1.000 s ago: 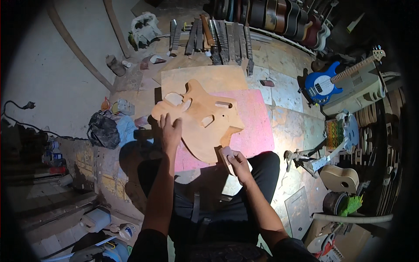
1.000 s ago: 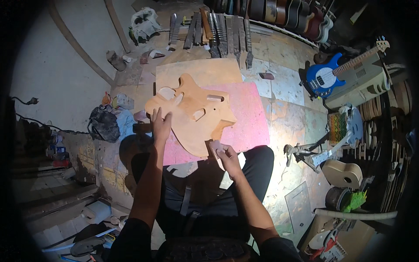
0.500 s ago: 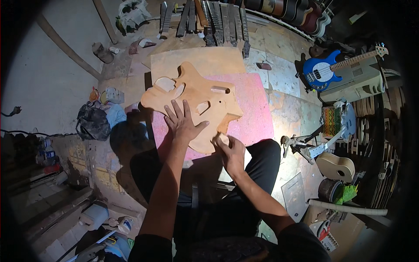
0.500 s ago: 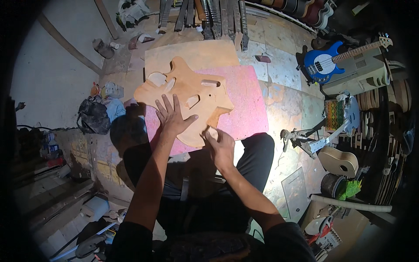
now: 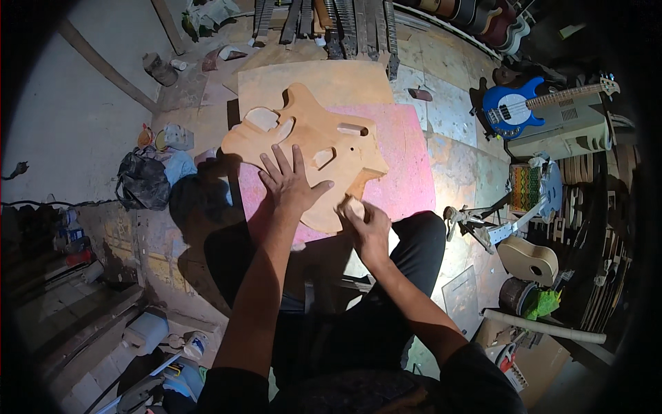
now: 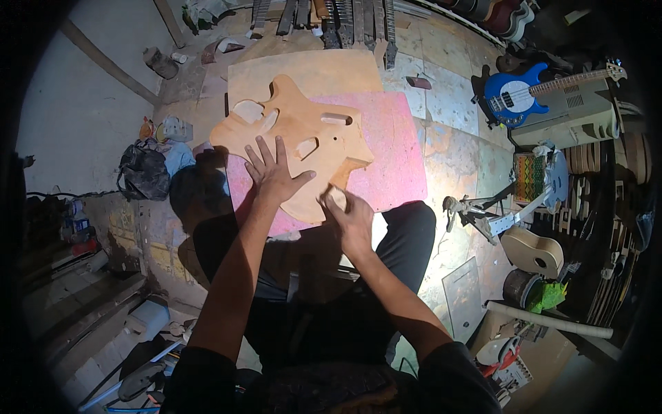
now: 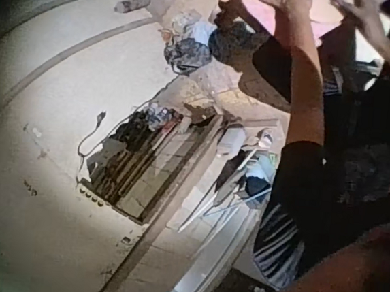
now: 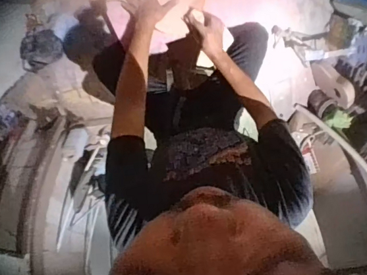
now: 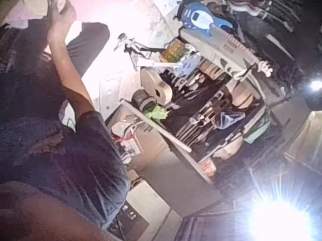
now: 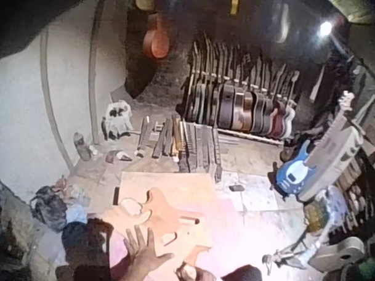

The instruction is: The person sands the surface and edges of a wooden guitar body using a sanding block and sandpaper, moving the tool across the wood in repeated strokes.

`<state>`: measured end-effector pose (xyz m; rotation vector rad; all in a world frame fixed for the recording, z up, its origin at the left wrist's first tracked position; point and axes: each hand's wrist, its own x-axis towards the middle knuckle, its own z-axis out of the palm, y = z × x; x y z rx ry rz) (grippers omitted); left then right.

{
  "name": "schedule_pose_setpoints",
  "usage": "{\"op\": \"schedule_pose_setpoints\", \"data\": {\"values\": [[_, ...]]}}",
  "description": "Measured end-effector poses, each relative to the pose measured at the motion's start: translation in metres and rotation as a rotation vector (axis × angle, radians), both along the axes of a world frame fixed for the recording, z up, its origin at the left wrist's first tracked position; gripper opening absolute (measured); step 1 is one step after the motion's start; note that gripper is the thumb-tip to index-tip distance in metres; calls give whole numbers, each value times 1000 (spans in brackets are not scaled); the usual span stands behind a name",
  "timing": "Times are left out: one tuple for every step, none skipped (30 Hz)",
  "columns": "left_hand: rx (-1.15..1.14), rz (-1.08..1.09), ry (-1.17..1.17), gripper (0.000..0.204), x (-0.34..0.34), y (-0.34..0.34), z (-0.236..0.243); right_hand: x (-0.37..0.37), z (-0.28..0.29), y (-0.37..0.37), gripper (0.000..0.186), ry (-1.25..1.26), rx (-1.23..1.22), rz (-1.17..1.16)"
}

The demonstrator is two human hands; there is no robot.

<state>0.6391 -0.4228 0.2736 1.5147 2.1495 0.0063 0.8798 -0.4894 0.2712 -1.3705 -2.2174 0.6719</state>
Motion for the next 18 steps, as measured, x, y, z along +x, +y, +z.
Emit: {"op": "schedule_pose_setpoints", "data": {"values": [[-5,4,10,143,-1,0,1,-1,4,-2,54,1,-59,-20],[-10,7,20,143,-1,-1,2,-3,8,-2,52,3,-117,-40],[-17,5,23,143,3,-1,2,-2,14,-6,49,-2,-176,-70],[-4,6,23,143,2,2,2,-8,14,1,48,-67,5,-34],[8,6,24,143,0,6,1,-14,13,10,47,-131,185,2],[8,8,21,143,1,2,-2,-25,20,20,47,-165,154,3],[5,8,20,143,2,-1,-4,-33,20,24,49,-181,142,-16],[2,8,20,143,3,-4,-6,-28,19,17,50,-158,131,1],[7,13,29,143,-3,-4,-5,-23,19,11,51,-124,129,21],[-7,7,23,143,-1,-1,-1,-4,3,1,52,-72,40,21],[2,6,26,143,-1,1,0,-2,2,2,51,-81,52,13],[5,4,25,143,2,-1,-1,-2,5,0,51,-91,58,2],[7,2,24,143,4,-1,-2,-3,8,1,50,-101,68,-6],[28,5,24,143,3,3,-3,-13,4,11,49,-115,130,-18],[39,7,21,143,1,4,-5,-25,11,19,48,-133,183,-30],[47,14,21,143,0,1,-8,-33,18,23,48,-155,122,-38],[23,15,15,143,3,-4,-10,-27,17,16,48,-136,104,-22],[9,18,20,143,1,-4,-7,-22,17,10,47,-106,95,-5]]}}
